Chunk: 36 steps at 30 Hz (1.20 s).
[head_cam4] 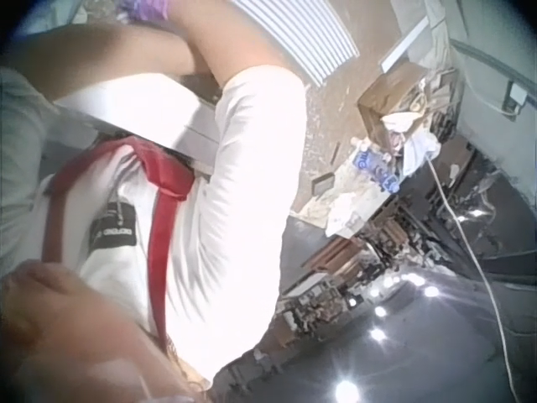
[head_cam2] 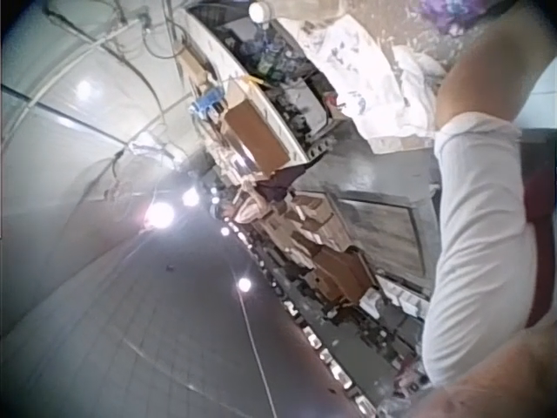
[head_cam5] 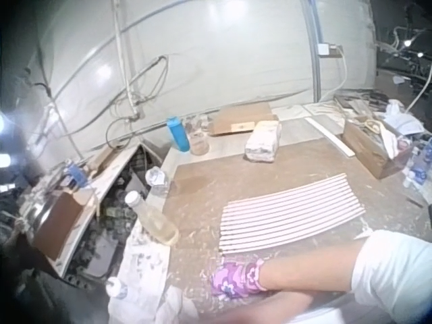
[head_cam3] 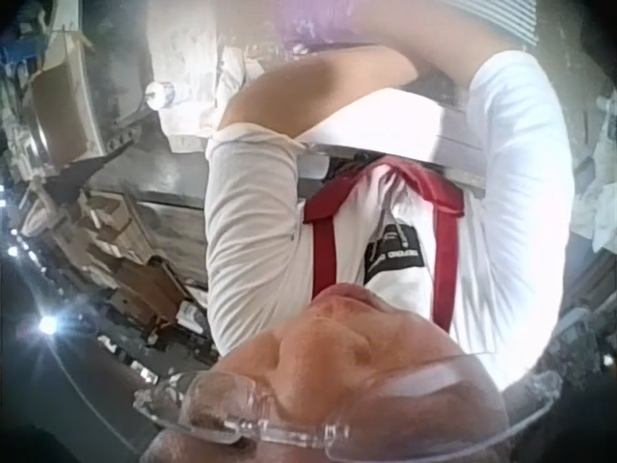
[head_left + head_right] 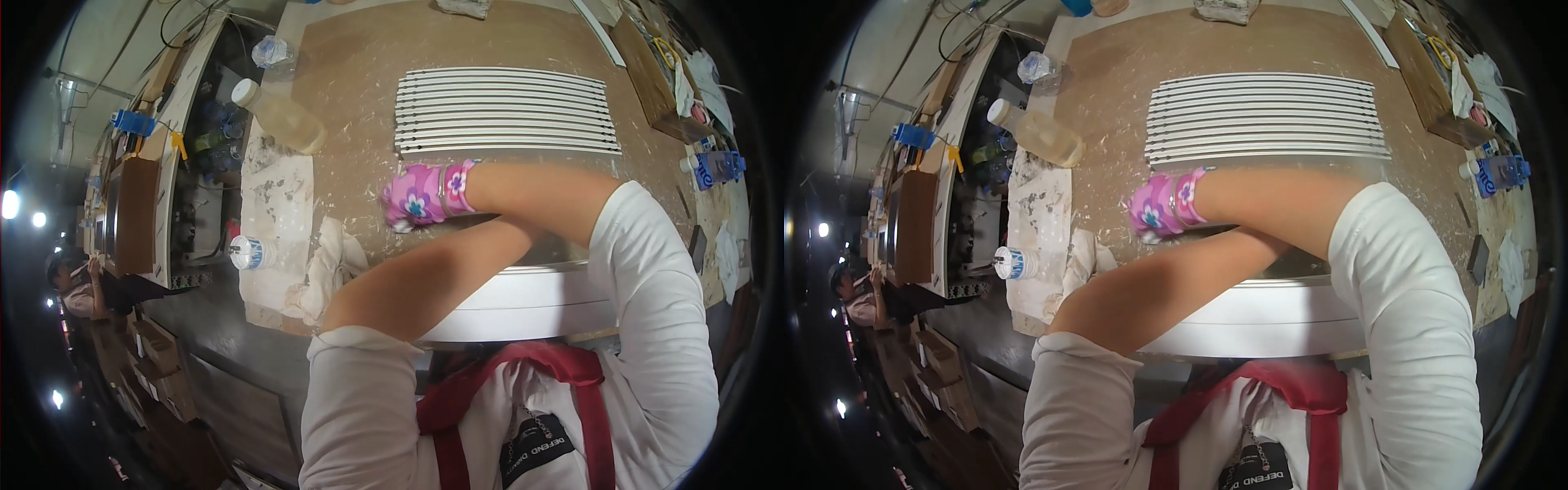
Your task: The person sands a piece of white-painted wood with a sanding block and wipes the surface to check the progress.
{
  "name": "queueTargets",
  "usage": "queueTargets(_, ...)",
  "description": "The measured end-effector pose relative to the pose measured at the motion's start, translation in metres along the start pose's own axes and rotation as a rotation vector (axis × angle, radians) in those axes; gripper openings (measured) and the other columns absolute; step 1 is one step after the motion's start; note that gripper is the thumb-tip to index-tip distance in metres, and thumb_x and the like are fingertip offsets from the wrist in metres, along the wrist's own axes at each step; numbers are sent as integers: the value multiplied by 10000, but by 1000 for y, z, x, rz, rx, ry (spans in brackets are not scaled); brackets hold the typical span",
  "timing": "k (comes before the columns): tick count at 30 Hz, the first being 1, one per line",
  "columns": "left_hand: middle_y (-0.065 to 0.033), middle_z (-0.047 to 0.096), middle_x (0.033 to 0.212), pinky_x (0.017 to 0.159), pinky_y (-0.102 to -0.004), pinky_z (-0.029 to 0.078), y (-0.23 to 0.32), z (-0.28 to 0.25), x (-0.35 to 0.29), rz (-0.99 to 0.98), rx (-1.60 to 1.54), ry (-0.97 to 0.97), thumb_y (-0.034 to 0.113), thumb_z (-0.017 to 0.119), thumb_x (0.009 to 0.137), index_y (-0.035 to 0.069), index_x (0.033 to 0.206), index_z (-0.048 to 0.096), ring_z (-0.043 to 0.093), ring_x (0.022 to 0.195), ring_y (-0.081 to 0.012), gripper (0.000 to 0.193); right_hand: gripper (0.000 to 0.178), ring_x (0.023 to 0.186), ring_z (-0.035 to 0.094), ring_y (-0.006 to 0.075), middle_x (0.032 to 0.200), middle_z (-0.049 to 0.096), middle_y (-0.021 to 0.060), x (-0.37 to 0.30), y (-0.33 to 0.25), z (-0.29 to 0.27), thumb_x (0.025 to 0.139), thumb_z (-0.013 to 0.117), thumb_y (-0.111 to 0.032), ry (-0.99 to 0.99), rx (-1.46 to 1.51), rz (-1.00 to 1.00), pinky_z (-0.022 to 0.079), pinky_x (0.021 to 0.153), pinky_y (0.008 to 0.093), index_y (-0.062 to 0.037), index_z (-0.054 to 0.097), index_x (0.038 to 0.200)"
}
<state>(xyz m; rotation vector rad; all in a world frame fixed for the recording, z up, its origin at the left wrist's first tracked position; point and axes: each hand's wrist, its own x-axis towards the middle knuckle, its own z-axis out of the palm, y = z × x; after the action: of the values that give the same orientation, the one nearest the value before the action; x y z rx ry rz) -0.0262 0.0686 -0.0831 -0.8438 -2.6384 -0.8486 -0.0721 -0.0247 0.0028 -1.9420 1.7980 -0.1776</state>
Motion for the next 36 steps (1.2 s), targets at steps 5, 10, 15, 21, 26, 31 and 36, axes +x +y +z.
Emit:
queueTargets(5,-170,627,1070,940,-382,436,2,-6,2,-3,28,-52,133,488,845,49,1020,624,588,1051,-288,238,142,740,635,270,802,634,87,0,13,-2,785,596,-204,398,-189,251,510,648,370,-96,648,861)
queueTargets(10,-152,625,1106,963,-379,421,-8,-18,3,37,374,-186,133,474,858,57,1033,630,578,1079,-274,247,271,717,602,298,788,612,149,-62,-9,-69,889,521,-300,603,269,470,489,663,386,-43,607,898)
queueTargets(15,-219,633,897,774,-462,473,-32,-89,52,-98,-31,-692,109,477,840,51,980,631,604,895,-378,216,407,1037,539,322,1125,561,168,-279,-12,-48,882,526,-278,792,149,441,430,916,382,-5,538,1183)
queueTargets(21,-215,592,1016,814,-443,467,-20,-96,37,-48,100,-575,227,589,849,24,1101,560,566,956,-380,324,390,808,553,77,972,603,33,-431,-49,77,851,586,-229,1197,902,1110,463,694,225,-35,573,1190)
queueTargets(26,-173,510,1160,830,-413,476,-11,-98,32,-9,197,-546,148,694,777,26,1190,514,543,1008,-363,466,359,953,571,158,1054,616,75,-414,-35,134,853,577,-204,1343,881,1210,454,845,282,-3,583,1150)
queueTargets(31,-177,511,1076,806,-414,476,-9,-91,30,13,205,-538,142,665,782,17,1157,517,550,960,-354,422,354,913,610,249,1037,629,155,-380,-12,151,834,599,-237,1192,324,1242,465,835,344,-49,589,1134)
queueTargets(36,-182,530,1080,807,-408,479,0,-91,32,-26,246,-565,98,634,785,8,1133,533,553,963,-358,373,286,766,605,203,865,639,118,-429,-44,133,844,597,-256,736,532,1074,487,695,340,-79,623,1067)
